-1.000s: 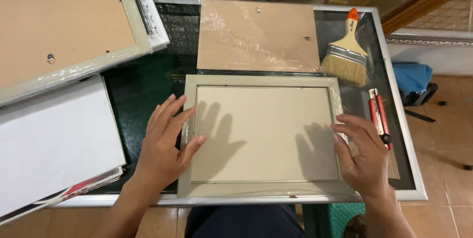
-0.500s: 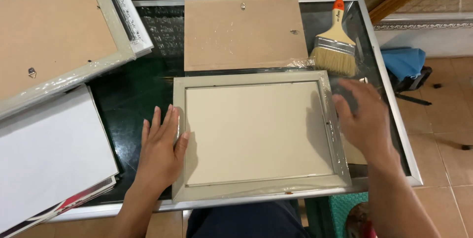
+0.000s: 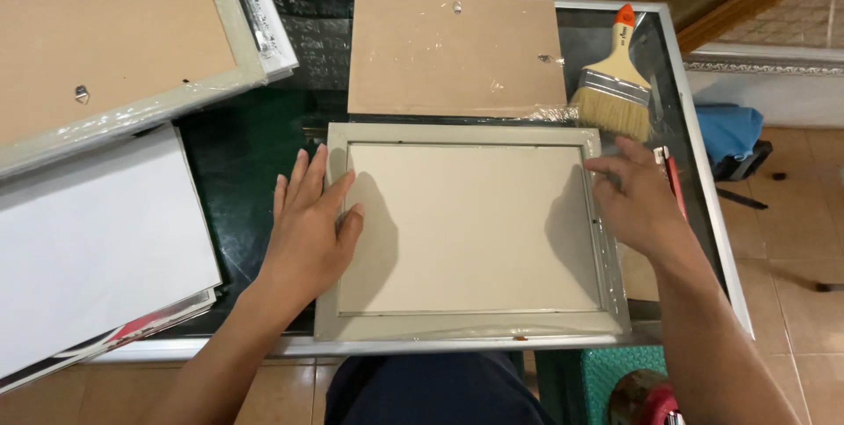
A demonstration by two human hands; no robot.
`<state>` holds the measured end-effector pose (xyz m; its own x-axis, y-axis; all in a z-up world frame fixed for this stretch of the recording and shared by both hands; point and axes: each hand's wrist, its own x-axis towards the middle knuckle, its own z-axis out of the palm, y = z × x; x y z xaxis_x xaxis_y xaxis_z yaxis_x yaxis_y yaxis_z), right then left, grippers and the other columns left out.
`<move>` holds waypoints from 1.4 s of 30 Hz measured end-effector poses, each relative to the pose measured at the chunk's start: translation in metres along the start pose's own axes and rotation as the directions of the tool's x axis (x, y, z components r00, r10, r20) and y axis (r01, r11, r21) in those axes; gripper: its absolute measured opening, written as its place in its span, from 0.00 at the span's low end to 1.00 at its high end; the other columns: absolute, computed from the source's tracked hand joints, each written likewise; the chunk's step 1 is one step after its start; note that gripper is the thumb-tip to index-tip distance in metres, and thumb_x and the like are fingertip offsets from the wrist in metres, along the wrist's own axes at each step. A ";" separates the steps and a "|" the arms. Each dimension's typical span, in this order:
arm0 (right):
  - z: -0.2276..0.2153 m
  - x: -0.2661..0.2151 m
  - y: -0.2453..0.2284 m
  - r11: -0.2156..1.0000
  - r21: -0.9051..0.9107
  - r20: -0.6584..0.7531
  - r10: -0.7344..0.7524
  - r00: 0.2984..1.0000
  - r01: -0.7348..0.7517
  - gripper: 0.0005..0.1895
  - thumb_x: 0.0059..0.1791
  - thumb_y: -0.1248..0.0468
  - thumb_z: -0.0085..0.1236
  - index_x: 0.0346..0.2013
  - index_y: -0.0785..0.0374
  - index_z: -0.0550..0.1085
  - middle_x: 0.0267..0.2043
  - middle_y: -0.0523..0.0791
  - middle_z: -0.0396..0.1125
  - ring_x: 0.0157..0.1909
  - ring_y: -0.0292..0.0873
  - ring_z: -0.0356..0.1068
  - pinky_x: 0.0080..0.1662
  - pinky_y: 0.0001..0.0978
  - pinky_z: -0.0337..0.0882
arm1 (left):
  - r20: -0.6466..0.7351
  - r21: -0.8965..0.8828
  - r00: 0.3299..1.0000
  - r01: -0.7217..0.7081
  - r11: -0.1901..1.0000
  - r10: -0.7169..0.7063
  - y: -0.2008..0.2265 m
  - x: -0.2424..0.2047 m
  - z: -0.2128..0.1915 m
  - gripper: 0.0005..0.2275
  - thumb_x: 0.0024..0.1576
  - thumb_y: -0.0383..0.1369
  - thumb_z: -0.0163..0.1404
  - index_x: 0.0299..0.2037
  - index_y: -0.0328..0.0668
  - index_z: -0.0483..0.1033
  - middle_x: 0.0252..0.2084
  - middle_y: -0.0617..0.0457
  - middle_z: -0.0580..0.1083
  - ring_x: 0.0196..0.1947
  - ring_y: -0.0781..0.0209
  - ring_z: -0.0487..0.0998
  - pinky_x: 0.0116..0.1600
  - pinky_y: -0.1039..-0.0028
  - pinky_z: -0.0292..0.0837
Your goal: The recorder removes plastic wrapping from a picture frame and cleans the glass inside using a brush and a cloth.
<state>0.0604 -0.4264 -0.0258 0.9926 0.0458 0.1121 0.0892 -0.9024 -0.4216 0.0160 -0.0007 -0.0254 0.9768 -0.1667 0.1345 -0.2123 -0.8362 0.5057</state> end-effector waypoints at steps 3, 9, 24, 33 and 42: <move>-0.013 -0.006 -0.002 0.801 0.477 0.209 0.297 0.932 -0.362 0.15 0.50 0.65 0.52 0.48 0.61 0.79 0.79 0.51 0.48 0.74 0.50 0.56 0.64 0.40 0.62 | 0.026 -0.035 1.000 0.007 0.999 -0.006 0.000 -0.004 0.008 0.23 0.59 0.36 0.51 0.63 0.31 0.70 0.75 0.29 0.50 0.77 0.33 0.43 0.73 0.44 0.36; -0.013 -0.022 0.004 0.642 0.624 0.369 0.262 0.892 -0.446 0.19 0.50 0.62 0.51 0.53 0.59 0.79 0.80 0.55 0.48 0.83 0.44 0.37 0.72 0.39 0.42 | 0.022 -0.104 0.997 0.074 0.992 -0.072 0.000 -0.014 0.022 0.24 0.57 0.34 0.52 0.64 0.30 0.70 0.76 0.27 0.47 0.77 0.30 0.38 0.73 0.41 0.31; -0.007 -0.024 -0.040 0.281 0.901 0.231 0.334 0.914 -0.331 0.17 0.54 0.66 0.54 0.54 0.75 0.73 0.56 0.48 0.69 0.64 0.41 0.63 0.66 0.30 0.58 | 0.055 -0.268 0.982 0.188 0.945 -0.179 0.003 -0.013 0.021 0.25 0.57 0.33 0.52 0.66 0.34 0.67 0.77 0.28 0.43 0.79 0.35 0.33 0.73 0.42 0.21; -0.025 -0.025 -0.048 0.424 0.893 0.081 0.171 0.982 -0.148 0.18 0.49 0.76 0.58 0.54 0.73 0.71 0.48 0.54 0.74 0.47 0.40 0.74 0.52 0.30 0.75 | 0.012 -0.287 0.982 0.184 0.940 -0.188 0.004 -0.007 0.009 0.30 0.59 0.42 0.54 0.69 0.34 0.62 0.76 0.29 0.48 0.78 0.37 0.39 0.73 0.42 0.29; -0.041 -0.034 -0.036 0.274 0.913 -0.301 -0.051 0.952 0.303 0.11 0.57 0.80 0.58 0.53 0.75 0.72 0.52 0.53 0.73 0.53 0.42 0.75 0.60 0.32 0.74 | -0.093 -0.800 0.995 -0.056 0.598 -0.032 0.027 0.017 -0.053 0.08 0.63 0.28 0.56 0.49 0.30 0.78 0.43 0.50 0.80 0.40 0.70 0.78 0.45 0.78 0.75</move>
